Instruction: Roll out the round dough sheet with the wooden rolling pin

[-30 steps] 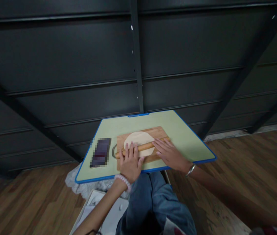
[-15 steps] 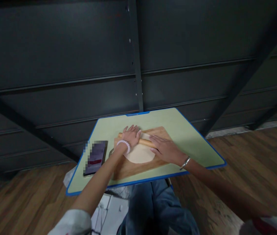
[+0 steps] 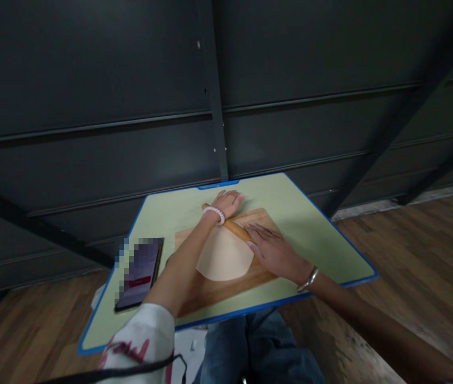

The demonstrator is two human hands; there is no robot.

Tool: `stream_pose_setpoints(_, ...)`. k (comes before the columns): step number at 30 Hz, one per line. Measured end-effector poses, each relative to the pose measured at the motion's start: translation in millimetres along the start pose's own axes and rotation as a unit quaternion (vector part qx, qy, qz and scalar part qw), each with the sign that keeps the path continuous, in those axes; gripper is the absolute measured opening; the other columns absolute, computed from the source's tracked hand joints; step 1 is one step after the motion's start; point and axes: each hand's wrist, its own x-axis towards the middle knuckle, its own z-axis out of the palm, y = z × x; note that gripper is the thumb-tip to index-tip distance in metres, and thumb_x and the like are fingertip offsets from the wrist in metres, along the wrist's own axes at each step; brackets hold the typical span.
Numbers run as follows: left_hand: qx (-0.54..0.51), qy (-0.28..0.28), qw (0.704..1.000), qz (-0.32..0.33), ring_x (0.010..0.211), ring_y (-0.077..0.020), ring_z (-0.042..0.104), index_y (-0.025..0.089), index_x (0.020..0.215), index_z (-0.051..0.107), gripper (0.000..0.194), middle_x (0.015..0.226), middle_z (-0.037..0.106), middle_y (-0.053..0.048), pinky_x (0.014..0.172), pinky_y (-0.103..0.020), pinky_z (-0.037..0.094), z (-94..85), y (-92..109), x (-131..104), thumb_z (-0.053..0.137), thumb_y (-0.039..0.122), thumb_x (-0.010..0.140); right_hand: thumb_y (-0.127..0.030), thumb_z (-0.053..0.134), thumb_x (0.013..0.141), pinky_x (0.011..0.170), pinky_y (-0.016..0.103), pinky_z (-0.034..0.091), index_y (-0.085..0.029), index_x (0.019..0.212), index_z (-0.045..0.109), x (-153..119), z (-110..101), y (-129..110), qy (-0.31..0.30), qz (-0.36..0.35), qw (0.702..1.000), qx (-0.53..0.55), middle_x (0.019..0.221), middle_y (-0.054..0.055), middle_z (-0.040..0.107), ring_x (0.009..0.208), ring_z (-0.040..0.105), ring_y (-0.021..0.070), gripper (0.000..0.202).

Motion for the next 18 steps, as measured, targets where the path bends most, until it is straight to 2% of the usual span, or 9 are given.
stream_pose_setpoints(3, 0.003, 0.011, 1.0, 0.008, 0.118, -0.0192, 0.053, 0.015, 0.114, 0.057, 0.057, 0.124, 0.061, -0.011, 0.103, -0.032, 0.033, 0.6, 2.9, 12.7, 0.011, 0.045, 0.098, -0.027, 0.031, 0.098, 0.108, 0.038, 0.036, -0.006, 0.134, 0.045, -0.1, -1.1, -2.1, -0.002, 0.007, 1.0, -0.014, 0.136, 0.016, 0.051, 0.127, 0.045, 0.0223, 0.045)
stream_pose_setpoints(6, 0.007, 0.006, 1.0, 0.017, 0.115, -0.0203, 0.055, 0.016, 0.111, 0.058, 0.056, 0.12, 0.063, -0.012, 0.1, -0.034, 0.037, 2.7, 6.2, 23.3, 0.012, 0.043, 0.098, -0.024, 0.031, 0.097, 0.107, 0.039, 0.038, -0.002, 0.134, 0.044, -0.6, -1.9, -2.6, -0.005, 0.027, 0.999, -0.021, 0.136, 0.017, 0.051, 0.126, 0.047, 0.0233, 0.045)
stream_pose_setpoints(10, 0.018, -0.026, 0.999, 0.026, 0.128, -0.0197, 0.044, 0.018, 0.123, 0.053, 0.047, 0.134, 0.054, -0.01, 0.107, -0.037, 0.031, 8.4, 6.3, 27.0, 0.02, 0.038, 0.097, -0.023, 0.032, 0.096, 0.107, 0.04, 0.038, -0.001, 0.133, 0.045, -2.1, -1.6, -2.1, -0.003, 0.035, 0.999, -0.03, 0.134, 0.019, 0.052, 0.126, 0.047, 0.0245, 0.045)
stream_pose_setpoints(12, 0.025, -0.049, 0.998, 0.025, 0.136, -0.0199, 0.032, 0.019, 0.133, 0.045, 0.045, 0.145, 0.042, -0.008, 0.111, -0.042, 0.025, 9.3, 3.9, 21.3, 0.028, 0.034, 0.094, -0.025, 0.033, 0.096, 0.109, 0.041, 0.036, -0.003, 0.133, 0.046, -3.4, -0.3, -3.1, 0.005, 0.026, 0.999, -0.034, 0.135, 0.019, 0.051, 0.128, 0.044, 0.0246, 0.045)
stream_pose_setpoints(15, 0.04, -0.073, 0.996, 0.015, 0.142, -0.0217, 0.018, 0.019, 0.142, 0.032, 0.054, 0.153, 0.026, -0.007, 0.114, -0.05, 0.015, 5.9, -1.0, 1.7, 0.035, 0.031, 0.09, -0.026, 0.037, 0.095, 0.111, 0.042, 0.032, -0.002, 0.135, 0.044, -6.0, 2.5, -9.2, 0.013, 0.017, 0.999, -0.046, 0.138, 0.02, 0.048, 0.132, 0.039, 0.0257, 0.047)
stream_pose_setpoints(18, 0.064, -0.068, 0.996, -0.004, 0.143, -0.0198, 0.011, 0.02, 0.145, 0.026, 0.056, 0.155, 0.021, -0.005, 0.115, -0.05, 0.008, -0.1, -4.7, -27.6, 0.029, 0.034, 0.091, -0.028, 0.038, 0.095, 0.113, 0.041, 0.029, 0.003, 0.136, 0.041, -7.6, 4.8, -19.4, 0.024, 0.023, 0.997, -0.062, 0.14, 0.022, 0.044, 0.135, 0.034, 0.0274, 0.051)
